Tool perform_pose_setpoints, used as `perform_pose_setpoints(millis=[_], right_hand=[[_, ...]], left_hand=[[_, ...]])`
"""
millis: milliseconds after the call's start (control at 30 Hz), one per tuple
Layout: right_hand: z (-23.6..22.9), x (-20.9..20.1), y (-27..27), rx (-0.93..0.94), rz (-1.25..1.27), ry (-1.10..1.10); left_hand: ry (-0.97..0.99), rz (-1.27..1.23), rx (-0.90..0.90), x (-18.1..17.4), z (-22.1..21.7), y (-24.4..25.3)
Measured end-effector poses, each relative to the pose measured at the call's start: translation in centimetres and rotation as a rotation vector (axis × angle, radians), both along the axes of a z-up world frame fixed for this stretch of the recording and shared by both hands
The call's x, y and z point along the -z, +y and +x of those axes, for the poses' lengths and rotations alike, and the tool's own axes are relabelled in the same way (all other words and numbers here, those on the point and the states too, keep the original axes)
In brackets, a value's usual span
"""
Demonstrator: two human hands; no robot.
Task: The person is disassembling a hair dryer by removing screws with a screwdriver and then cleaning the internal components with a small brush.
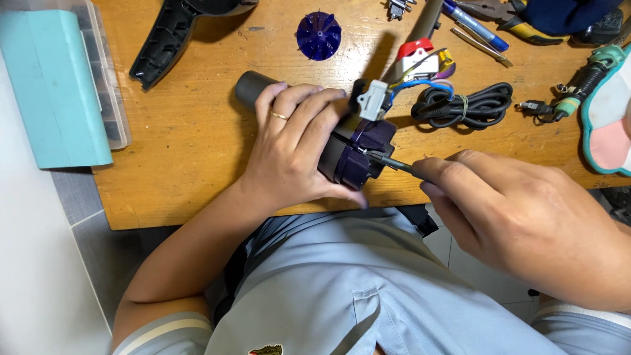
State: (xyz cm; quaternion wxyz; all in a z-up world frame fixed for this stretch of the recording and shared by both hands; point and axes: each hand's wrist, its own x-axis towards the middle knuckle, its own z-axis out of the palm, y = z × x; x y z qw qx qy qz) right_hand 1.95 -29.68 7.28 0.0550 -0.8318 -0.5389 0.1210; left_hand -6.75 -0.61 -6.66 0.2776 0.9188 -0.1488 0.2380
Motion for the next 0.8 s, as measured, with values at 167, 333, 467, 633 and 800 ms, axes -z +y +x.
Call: perform_pose_setpoints(millis=[167,333,467,633,800], right_hand=[[-1.0,2.7,0.0,0.012,0.032,-0.008],[-1.7,5.7,0.1,0.031,0.132,-0.01],[-1.9,8.4,-0.5,0.078,0.22,0.022],[-2.1,11.6,-1.0,0.126,0.363,0.167],[-1.8,11.6,-0.8,0.06,0.343,0.083]], left_hand=[[0.011,0.051,-0.072,1.2,-1.5,-0.4],[-0.011,0.134,-0.126,2.5,-2.4,-0.3],[-0.03,0.187,-0.135,3.1,-2.5,-0.5],[0.034,0.21,-0.153,3.2,-2.6,-0.7],[0.012,0.202,-0.182,3.2,-2.9,-1.0]])
